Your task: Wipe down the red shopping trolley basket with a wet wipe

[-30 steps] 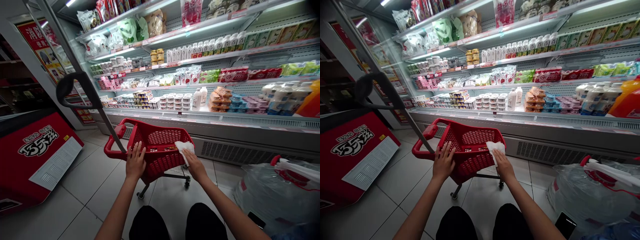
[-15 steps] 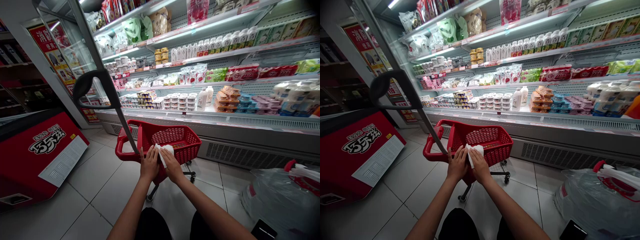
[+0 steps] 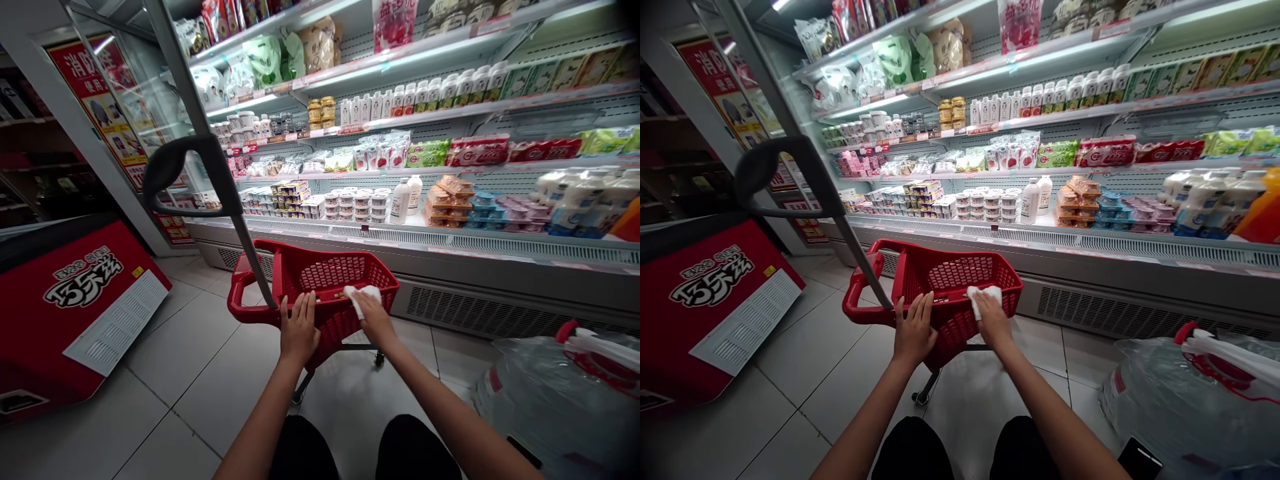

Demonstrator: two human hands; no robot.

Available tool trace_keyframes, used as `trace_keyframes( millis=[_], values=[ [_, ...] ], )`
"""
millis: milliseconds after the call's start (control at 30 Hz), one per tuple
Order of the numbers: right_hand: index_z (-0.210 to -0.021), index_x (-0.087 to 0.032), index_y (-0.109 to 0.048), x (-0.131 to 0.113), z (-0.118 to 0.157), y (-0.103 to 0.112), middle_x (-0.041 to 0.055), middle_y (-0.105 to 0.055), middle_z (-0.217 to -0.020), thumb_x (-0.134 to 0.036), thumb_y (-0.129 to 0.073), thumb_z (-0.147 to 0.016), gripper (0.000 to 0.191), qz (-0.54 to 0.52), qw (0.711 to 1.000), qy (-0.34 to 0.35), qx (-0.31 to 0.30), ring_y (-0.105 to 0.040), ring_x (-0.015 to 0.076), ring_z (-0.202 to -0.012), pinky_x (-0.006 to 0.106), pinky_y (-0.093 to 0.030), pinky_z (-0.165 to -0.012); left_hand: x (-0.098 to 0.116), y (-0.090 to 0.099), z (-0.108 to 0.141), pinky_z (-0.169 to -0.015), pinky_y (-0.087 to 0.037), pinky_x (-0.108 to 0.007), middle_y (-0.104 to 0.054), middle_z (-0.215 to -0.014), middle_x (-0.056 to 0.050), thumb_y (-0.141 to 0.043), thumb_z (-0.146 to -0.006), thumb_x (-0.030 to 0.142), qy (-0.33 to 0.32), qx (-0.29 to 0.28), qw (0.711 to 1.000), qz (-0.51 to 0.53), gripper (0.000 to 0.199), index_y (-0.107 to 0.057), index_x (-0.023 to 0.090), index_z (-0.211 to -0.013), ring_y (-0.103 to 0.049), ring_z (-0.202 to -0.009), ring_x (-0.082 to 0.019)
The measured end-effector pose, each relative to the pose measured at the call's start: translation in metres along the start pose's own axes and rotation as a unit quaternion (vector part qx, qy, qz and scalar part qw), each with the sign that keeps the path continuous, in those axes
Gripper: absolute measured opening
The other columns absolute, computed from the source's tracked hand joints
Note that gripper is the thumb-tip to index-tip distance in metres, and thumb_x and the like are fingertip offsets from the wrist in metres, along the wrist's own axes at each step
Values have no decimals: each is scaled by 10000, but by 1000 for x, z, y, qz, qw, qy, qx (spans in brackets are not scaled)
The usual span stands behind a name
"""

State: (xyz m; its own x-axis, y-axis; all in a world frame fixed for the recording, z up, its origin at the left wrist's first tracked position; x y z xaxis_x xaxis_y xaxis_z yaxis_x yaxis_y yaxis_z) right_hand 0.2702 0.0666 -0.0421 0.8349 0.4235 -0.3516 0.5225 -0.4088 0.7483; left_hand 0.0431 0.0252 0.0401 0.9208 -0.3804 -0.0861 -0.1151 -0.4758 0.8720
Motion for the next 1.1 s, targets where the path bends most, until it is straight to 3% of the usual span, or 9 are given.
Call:
trace_keyframes(
  millis=[133, 200, 267, 467, 533, 600, 833, 933, 1100],
  values=[
    [-1603, -144, -353, -87, -13, -17, 91, -441, -1616, -15, -402, -755, 860, -74, 994, 82, -13, -338, 208, -1522, 476, -297, -1263, 3, -2, 0, -1295, -26, -561, -318, -1674, -123, -475, -870, 170, -14, -1, 1000, -16, 857, -137, 134, -1656, -287, -1558, -283],
    [-1600, -114, -350, -107, -15, -17, 105, -416, -1630, -18, -404, -747, 861, -88, 990, 106, -17, -316, 199, -1531, 457, -285, -1270, 2, -2, 1, -1287, -77, -559, -266, -1690, -124, -444, -898, 168, -17, 2, 999, -29, 839, -97, 144, -1661, -240, -1575, -281],
    [-1584, -131, -386, -98, -15, -12, 95, -455, -1607, -19, -408, -740, 852, -85, 990, 109, -22, -349, 197, -1513, 455, -285, -1269, 0, -1, 2, -1278, -99, -570, -231, -1698, -129, -456, -880, 162, -17, 3, 999, -37, 865, -87, 152, -1662, -214, -1582, -289],
    [-1513, -230, -508, 11, -2, 21, 64, -619, -1451, -22, -414, -759, 787, -38, 999, 34, -8, -491, 224, -1401, 504, -342, -1221, -1, -2, 5, -1264, -85, -612, -229, -1699, -152, -535, -803, 163, -29, -21, 999, -37, 863, -280, 168, -1628, -245, -1569, -327],
    [-1488, -232, -537, 27, -2, 28, 71, -644, -1410, -25, -420, -779, 748, -27, 1000, 10, 2, -518, 236, -1369, 514, -343, -1214, 2, -3, 5, -1263, -85, -618, -317, -1671, -159, -555, -800, 173, -24, -23, 999, -29, 811, -375, 181, -1590, -295, -1548, -343],
    [-1450, -203, -574, 18, -6, 27, 95, -668, -1364, -40, -418, -821, 668, -25, 1000, -6, 6, -545, 248, -1333, 509, -366, -1197, 6, -5, 4, -1262, -86, -624, -399, -1632, -164, -576, -790, 182, -16, -21, 999, -19, 780, -433, 186, -1557, -329, -1530, -355],
    [-1559, -161, -423, -83, -18, -6, 104, -555, -1512, -69, -401, -890, 676, -58, 996, 66, -1, -458, 221, -1419, 439, -339, -1236, 13, -10, 4, -1282, -14, -578, -433, -1613, -160, -499, -894, 218, -32, -2, 999, -4, 691, -394, 140, -1572, -331, -1535, -311],
    [-1535, -191, -457, -73, -13, -1, 94, -594, -1463, -81, -416, -905, 641, -50, 995, 81, -14, -494, 229, -1381, 453, -314, -1245, 10, -11, 7, -1289, 19, -561, -408, -1630, -141, -505, -872, 200, -51, -8, 999, 1, 718, -384, 132, -1576, -314, -1544, -295],
    [-1420, -267, -581, -8, 1, 21, 63, -660, -1389, -83, -424, -922, 553, 7, 999, 18, -43, -521, 255, -1370, 562, -243, -1242, 8, -8, 10, -1295, -12, -568, -462, -1602, -116, -550, -829, 188, -63, -3, 998, 3, 741, -424, 166, -1559, -349, -1526, -311]
  ],
)
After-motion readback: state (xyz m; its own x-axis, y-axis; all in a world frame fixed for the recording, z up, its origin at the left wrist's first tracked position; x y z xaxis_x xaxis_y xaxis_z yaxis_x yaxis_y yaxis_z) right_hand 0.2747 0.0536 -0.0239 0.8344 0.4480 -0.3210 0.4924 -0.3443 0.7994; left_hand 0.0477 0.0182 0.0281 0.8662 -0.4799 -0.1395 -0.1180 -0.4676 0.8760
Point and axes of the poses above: each hand's wrist, its own z-axis away from the middle knuckle, its own y-axis out of the back of the hand, x = y × z, the point moved 2 cm from there along -z, towards the middle knuckle
